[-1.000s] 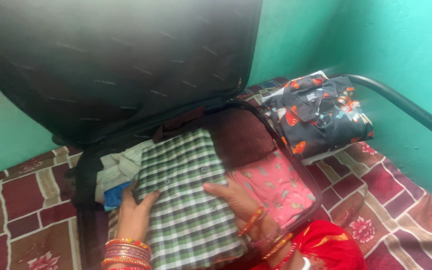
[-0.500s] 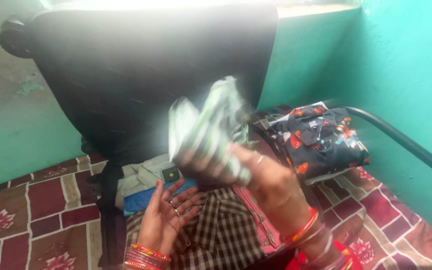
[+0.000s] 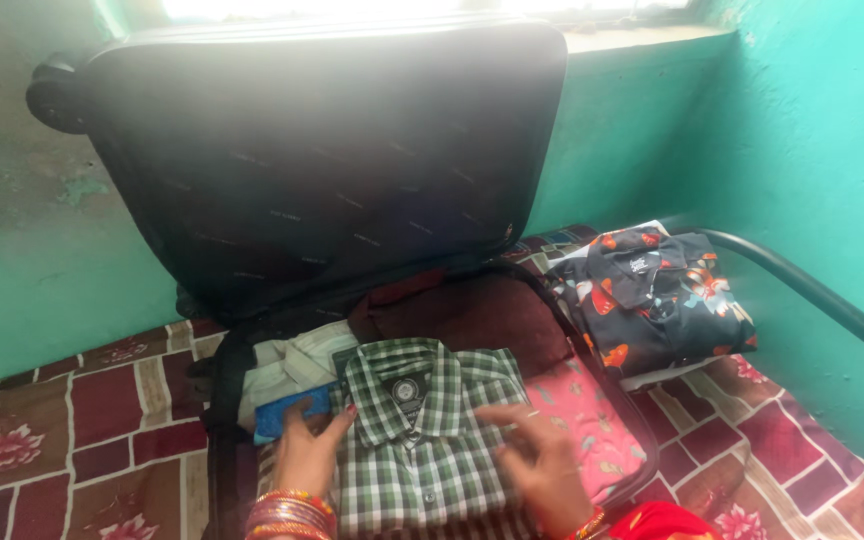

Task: The person folds shirts by hand and places them in a stack on a bed next to an open suitcase.

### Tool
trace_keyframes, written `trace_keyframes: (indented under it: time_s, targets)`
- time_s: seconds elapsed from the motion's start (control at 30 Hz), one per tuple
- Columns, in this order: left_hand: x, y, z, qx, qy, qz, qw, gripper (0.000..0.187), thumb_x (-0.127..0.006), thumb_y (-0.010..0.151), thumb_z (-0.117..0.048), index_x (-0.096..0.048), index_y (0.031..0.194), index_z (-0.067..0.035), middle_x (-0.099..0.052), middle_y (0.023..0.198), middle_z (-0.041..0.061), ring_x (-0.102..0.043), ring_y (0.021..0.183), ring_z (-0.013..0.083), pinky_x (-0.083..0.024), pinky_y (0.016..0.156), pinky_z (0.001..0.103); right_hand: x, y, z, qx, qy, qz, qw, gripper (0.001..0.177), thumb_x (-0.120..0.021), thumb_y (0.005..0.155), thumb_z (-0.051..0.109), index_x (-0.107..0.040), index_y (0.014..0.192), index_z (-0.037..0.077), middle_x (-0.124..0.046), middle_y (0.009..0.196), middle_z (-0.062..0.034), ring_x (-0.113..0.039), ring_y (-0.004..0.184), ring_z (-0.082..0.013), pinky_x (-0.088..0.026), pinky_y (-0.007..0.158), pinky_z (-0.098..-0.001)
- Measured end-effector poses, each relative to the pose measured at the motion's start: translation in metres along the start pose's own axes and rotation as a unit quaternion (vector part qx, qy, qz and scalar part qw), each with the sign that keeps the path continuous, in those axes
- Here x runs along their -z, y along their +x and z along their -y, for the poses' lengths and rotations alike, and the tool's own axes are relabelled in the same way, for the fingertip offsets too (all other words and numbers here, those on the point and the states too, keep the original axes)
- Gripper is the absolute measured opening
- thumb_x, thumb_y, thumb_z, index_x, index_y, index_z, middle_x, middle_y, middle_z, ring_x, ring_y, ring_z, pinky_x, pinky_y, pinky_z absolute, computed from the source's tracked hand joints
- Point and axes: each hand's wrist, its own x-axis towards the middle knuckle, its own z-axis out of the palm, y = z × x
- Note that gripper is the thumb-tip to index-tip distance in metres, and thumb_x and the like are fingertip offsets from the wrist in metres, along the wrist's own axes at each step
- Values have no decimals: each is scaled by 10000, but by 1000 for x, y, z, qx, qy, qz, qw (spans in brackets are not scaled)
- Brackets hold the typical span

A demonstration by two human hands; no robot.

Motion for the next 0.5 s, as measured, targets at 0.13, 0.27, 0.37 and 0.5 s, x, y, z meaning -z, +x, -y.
trace_keyframes:
  time_s: [0.13, 0.27, 0.37, 0.5]
  targets:
    - [8, -9, -8, -7, 146, -19, 989, 539, -730, 809, -410, -716, 1242, -90, -811, 1085, 135, -737, 1063, 324, -524, 952, 410, 10, 26, -18, -57, -107, -179, 976, 261, -654, 871, 130, -784, 1097, 118, -814, 1042, -55, -774, 889, -193, -597, 774, -323]
    - [-5, 9, 16, -19, 5, -30, 999, 363, -702, 878, -307, -765, 1157, -83, -796, 976, 146, -734, 863, 275, -539, 759, 373, 14, 62, -41, -10, -145, -185, 972, 240, -679, 904, 212, -784, 1075, 80, -771, 1006, -92, -739, 882, -216, -597, 745, -337]
    - [-13, 26, 29, 56, -151, -7, 987, 313, -686, 895, -238, -759, 1149, -68, -771, 916, 155, -676, 714, 230, -513, 568, 358, 14, 87, -44, -44, -107, -160, 980, 265, -703, 893, 264, -786, 1056, 72, -798, 937, -80, -782, 876, -188, -583, 779, -318]
    - [-6, 12, 14, 48, -80, -44, 995, 356, -753, 829, -193, -692, 1166, -91, -780, 893, 113, -701, 658, 228, -549, 546, 360, 7, 87, -31, -62, -113, -156, 979, 281, -728, 875, 294, -809, 1011, 62, -770, 889, -90, -754, 797, -195, -561, 743, -319]
